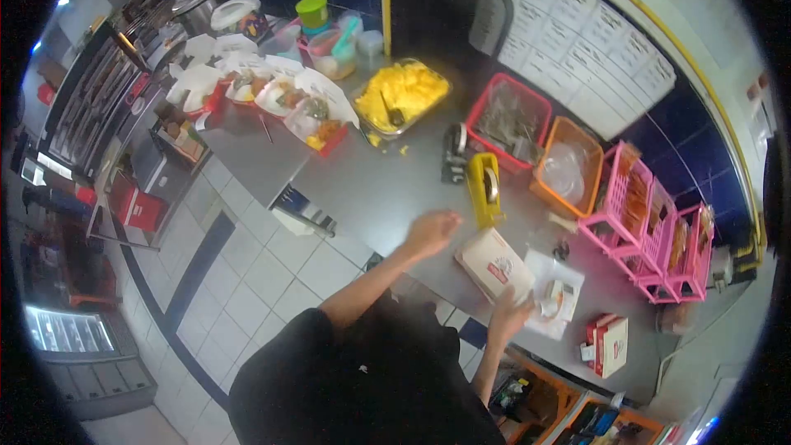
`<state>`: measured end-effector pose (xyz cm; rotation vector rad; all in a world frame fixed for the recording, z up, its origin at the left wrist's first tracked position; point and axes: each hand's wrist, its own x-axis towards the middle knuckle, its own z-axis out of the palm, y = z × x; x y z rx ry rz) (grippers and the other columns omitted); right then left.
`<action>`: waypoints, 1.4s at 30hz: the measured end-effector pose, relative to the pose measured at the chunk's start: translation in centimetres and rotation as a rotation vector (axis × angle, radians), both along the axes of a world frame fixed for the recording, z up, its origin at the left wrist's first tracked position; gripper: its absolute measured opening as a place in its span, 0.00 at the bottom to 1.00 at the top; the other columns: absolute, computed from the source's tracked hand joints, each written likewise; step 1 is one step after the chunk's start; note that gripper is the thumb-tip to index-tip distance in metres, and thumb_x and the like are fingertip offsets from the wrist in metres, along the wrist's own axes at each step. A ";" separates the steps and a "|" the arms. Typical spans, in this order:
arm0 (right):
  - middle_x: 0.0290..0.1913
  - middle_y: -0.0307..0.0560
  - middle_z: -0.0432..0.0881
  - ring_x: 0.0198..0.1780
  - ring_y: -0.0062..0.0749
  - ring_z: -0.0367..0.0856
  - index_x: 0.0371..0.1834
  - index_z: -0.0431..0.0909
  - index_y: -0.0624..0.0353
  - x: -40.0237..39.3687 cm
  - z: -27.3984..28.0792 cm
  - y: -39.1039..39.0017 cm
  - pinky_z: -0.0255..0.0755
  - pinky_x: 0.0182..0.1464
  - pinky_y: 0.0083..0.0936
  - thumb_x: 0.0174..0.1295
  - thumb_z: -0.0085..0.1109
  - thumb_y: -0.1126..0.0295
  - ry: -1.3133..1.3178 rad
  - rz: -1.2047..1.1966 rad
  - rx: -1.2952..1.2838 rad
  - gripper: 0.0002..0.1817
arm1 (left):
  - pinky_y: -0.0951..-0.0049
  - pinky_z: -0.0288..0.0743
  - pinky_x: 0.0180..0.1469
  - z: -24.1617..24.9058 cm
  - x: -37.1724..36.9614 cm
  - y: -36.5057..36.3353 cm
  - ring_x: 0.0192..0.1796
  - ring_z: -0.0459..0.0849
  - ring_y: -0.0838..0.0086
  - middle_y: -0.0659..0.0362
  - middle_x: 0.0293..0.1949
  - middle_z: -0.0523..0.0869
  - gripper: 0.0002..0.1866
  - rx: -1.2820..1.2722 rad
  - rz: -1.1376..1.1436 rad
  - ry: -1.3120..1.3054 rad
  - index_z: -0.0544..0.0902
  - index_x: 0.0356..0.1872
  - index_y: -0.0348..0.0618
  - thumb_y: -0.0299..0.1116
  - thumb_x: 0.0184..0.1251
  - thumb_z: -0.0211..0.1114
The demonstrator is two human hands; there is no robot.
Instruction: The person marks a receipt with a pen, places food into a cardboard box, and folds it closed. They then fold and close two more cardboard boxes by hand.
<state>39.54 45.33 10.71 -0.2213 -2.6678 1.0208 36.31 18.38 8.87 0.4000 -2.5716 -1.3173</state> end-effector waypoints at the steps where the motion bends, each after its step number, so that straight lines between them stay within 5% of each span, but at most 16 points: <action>1: 0.58 0.72 0.74 0.65 0.67 0.71 0.66 0.69 0.73 0.1 1.0 -1.2 0.65 0.68 0.50 0.72 0.59 0.57 0.011 0.007 -0.005 0.30 | 0.55 0.80 0.53 0.2 0.2 -4.0 0.47 0.88 0.52 0.50 0.43 0.90 0.13 -0.062 0.104 0.035 0.89 0.45 0.50 0.42 0.71 0.60; 4: 0.56 0.66 0.74 0.62 0.61 0.73 0.62 0.72 0.67 0.2 2.6 -4.4 0.66 0.66 0.49 0.70 0.61 0.66 0.144 -0.047 -0.031 0.22 | 0.49 0.77 0.50 -0.6 0.9 -18.2 0.47 0.84 0.49 0.44 0.41 0.86 0.09 -0.454 0.561 0.130 0.85 0.39 0.39 0.29 0.57 0.63; 5: 0.55 0.63 0.75 0.60 0.58 0.74 0.59 0.73 0.65 -0.2 2.8 -6.0 0.67 0.65 0.48 0.69 0.60 0.68 0.142 0.003 -0.100 0.19 | 0.48 0.74 0.54 -1.4 1.5 -23.0 0.51 0.82 0.49 0.43 0.43 0.85 0.11 -0.733 0.611 0.063 0.83 0.40 0.36 0.30 0.58 0.63; 7: 0.53 0.60 0.76 0.59 0.55 0.75 0.56 0.75 0.63 -0.9 3.5 -9.1 0.67 0.64 0.47 0.68 0.59 0.71 0.146 0.039 -0.165 0.15 | 0.48 0.72 0.56 -2.7 2.7 -28.9 0.53 0.81 0.53 0.48 0.42 0.86 0.09 -0.825 0.725 0.012 0.83 0.39 0.38 0.32 0.62 0.62; 9: 0.52 0.56 0.77 0.59 0.52 0.75 0.54 0.76 0.63 -1.7 4.5 -12.1 0.68 0.64 0.43 0.66 0.59 0.74 0.032 0.184 -0.152 0.14 | 0.49 0.71 0.56 -4.3 3.7 -31.7 0.52 0.81 0.54 0.50 0.42 0.86 0.08 -0.827 0.587 -0.059 0.83 0.38 0.39 0.33 0.64 0.62; 16: 0.46 0.58 0.86 0.49 0.51 0.86 0.46 0.82 0.64 -6.2 7.4 -25.6 0.78 0.52 0.37 0.65 0.60 0.78 0.248 0.628 -0.246 0.08 | 0.51 0.70 0.56 -4.4 6.0 -23.2 0.49 0.81 0.54 0.52 0.38 0.86 0.08 -0.627 0.211 0.020 0.85 0.36 0.44 0.36 0.67 0.65; 19: 0.49 0.60 0.85 0.49 0.57 0.85 0.51 0.82 0.63 -9.7 8.6 -33.0 0.78 0.51 0.45 0.70 0.58 0.69 0.433 0.756 -0.217 0.11 | 0.52 0.73 0.54 -3.2 8.0 -18.3 0.47 0.82 0.51 0.50 0.38 0.87 0.07 -0.457 0.135 0.089 0.86 0.36 0.43 0.36 0.67 0.66; 22: 0.49 0.60 0.86 0.50 0.58 0.83 0.49 0.84 0.59 -12.2 6.4 -35.2 0.76 0.51 0.49 0.73 0.54 0.62 0.206 0.753 -0.196 0.14 | 0.54 0.75 0.53 2.1 8.2 -16.9 0.49 0.82 0.50 0.49 0.41 0.87 0.08 -0.252 0.130 0.143 0.87 0.41 0.42 0.34 0.69 0.65; 24: 0.46 0.57 0.86 0.51 0.56 0.83 0.43 0.85 0.56 -12.5 4.4 -35.2 0.74 0.52 0.49 0.74 0.50 0.58 -0.176 0.970 0.225 0.16 | 0.50 0.73 0.54 4.8 6.7 -18.3 0.49 0.82 0.52 0.49 0.42 0.86 0.08 -0.231 0.279 0.425 0.87 0.42 0.44 0.34 0.65 0.67; 26: 0.36 0.53 0.84 0.41 0.50 0.83 0.47 0.81 0.57 -9.5 1.6 -33.9 0.73 0.45 0.52 0.69 0.56 0.59 0.001 1.107 0.468 0.14 | 0.48 0.71 0.57 4.7 5.2 -20.5 0.48 0.81 0.51 0.49 0.42 0.85 0.09 -0.396 0.240 0.366 0.86 0.42 0.42 0.34 0.65 0.67; 28: 0.38 0.52 0.84 0.48 0.50 0.81 0.40 0.83 0.56 -5.7 -1.3 -32.5 0.71 0.52 0.55 0.66 0.61 0.57 -0.098 0.961 0.279 0.13 | 0.46 0.70 0.61 3.5 5.6 -21.2 0.48 0.81 0.51 0.48 0.42 0.85 0.10 -0.556 0.197 0.306 0.85 0.43 0.41 0.35 0.65 0.67; 30: 0.46 0.53 0.83 0.57 0.52 0.77 0.40 0.83 0.57 -3.1 -3.8 -31.2 0.65 0.60 0.61 0.66 0.62 0.55 -0.054 0.847 0.268 0.16 | 0.42 0.64 0.67 -0.8 7.1 -20.7 0.51 0.80 0.50 0.49 0.44 0.85 0.12 -0.596 0.046 -0.069 0.85 0.43 0.39 0.37 0.66 0.67; 32: 0.53 0.54 0.82 0.65 0.54 0.72 0.41 0.83 0.58 -1.5 -5.6 -30.6 0.60 0.67 0.66 0.65 0.63 0.52 -0.023 0.718 0.246 0.18 | 0.43 0.62 0.71 -3.8 7.8 -20.5 0.59 0.79 0.47 0.45 0.54 0.83 0.20 -0.435 0.019 -0.068 0.82 0.52 0.39 0.38 0.63 0.70; 35: 0.67 0.67 0.68 0.75 0.68 0.57 0.58 0.72 0.65 -0.5 -4.4 -29.2 0.49 0.75 0.69 0.59 0.72 0.50 -0.053 0.394 0.166 0.34 | 0.46 0.62 0.73 -2.9 7.8 -19.4 0.69 0.72 0.44 0.35 0.68 0.70 0.42 -0.358 0.152 0.061 0.64 0.71 0.35 0.38 0.59 0.75; 40: 0.67 0.76 0.69 0.71 0.70 0.65 0.62 0.67 0.69 1.7 -4.9 -28.0 0.62 0.70 0.56 0.60 0.74 0.54 0.005 0.227 0.126 0.37 | 0.55 0.66 0.73 -3.1 7.4 -21.3 0.72 0.69 0.43 0.33 0.69 0.69 0.48 -0.058 0.025 -0.207 0.58 0.75 0.29 0.45 0.61 0.73; 42: 0.61 0.77 0.75 0.64 0.68 0.75 0.62 0.66 0.70 1.7 -3.1 -28.1 0.70 0.65 0.49 0.63 0.71 0.55 -0.375 0.170 -0.375 0.36 | 0.55 0.68 0.72 -3.6 7.2 -20.9 0.72 0.71 0.43 0.33 0.71 0.67 0.49 -0.057 0.000 -0.204 0.57 0.74 0.27 0.49 0.62 0.71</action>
